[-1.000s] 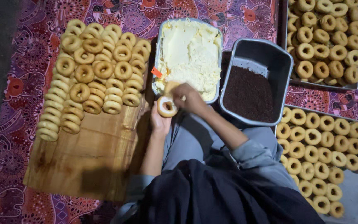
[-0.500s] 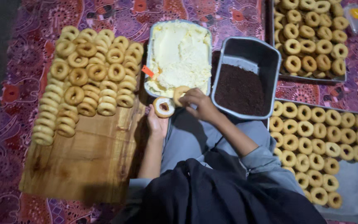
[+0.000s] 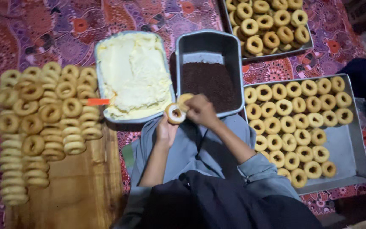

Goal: The person repeatedly picks up ring-shaped donuts, fills them with a white cream from a metal tray, and then rolls them in a dark granular topping before placing them on a tray.

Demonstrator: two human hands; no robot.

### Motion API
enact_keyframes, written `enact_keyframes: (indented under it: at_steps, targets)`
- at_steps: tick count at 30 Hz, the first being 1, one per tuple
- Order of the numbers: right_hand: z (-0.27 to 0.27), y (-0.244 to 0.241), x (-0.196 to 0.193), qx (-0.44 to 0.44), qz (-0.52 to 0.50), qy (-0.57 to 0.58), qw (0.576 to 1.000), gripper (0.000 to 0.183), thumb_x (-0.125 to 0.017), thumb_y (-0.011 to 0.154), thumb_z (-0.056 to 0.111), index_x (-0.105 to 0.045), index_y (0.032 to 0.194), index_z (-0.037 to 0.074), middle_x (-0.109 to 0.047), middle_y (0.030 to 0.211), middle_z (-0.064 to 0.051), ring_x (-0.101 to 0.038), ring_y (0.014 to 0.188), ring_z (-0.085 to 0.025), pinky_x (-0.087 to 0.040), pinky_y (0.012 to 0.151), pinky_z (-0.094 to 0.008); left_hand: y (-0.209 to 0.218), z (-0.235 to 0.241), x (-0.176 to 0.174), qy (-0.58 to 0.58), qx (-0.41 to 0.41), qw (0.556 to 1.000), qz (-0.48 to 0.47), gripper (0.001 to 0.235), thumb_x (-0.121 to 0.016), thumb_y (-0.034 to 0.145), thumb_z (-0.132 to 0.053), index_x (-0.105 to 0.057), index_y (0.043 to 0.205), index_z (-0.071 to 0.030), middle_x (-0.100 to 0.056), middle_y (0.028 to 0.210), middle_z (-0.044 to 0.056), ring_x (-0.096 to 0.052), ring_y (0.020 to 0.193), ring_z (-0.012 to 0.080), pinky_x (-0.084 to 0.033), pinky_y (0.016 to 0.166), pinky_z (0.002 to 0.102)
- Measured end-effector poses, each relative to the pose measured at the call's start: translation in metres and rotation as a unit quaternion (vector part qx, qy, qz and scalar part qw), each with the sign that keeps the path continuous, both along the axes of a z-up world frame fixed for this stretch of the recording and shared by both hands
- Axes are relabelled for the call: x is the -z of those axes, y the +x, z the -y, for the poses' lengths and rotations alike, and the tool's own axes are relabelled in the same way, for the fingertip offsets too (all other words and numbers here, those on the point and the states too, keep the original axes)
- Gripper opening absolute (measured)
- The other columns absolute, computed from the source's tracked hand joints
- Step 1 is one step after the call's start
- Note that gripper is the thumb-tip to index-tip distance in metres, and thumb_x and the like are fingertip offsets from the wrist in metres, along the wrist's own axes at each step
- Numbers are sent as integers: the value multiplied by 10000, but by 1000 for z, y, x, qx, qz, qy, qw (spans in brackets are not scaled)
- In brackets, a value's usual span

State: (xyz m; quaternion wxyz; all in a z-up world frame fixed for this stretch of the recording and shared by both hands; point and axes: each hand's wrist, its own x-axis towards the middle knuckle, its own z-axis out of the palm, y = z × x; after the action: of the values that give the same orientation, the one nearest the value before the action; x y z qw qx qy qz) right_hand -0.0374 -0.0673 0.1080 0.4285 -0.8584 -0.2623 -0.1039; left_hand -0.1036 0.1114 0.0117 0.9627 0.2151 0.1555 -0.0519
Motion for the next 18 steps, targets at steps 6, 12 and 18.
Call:
enact_keyframes:
  at_steps: [6,12,18]
  targets:
    - [107,44,70,94,-111,-169,975,189,-758,820,159,-783,984,69,-742,926,-158,-691,902,-339,-568,817,-451,94,68,10,592,74,800,58,328,-595,1023,-271,-662,1171,14,-625,1346,218,-621,1207,355,-505,1023,390]
    - [126,42,68,191,-477,465,721,278,-606,773,104,-745,1013,83,-748,937,-89,-718,829,-233,-600,696,-396,138,91,17,801,90,546,228,230,-660,915,-147,-669,1061,30,-581,1368,237,-578,1273,414,-473,1095,424]
    - [111,23,28,169,-276,376,868,279,-595,865,9,-730,1110,22,-711,1057,-98,-666,949,-201,-552,839,-351,108,103,23,274,85,958,-28,400,-429,1084,-303,-552,1323,-5,-573,1392,214,-556,1325,359,-451,1145,486]
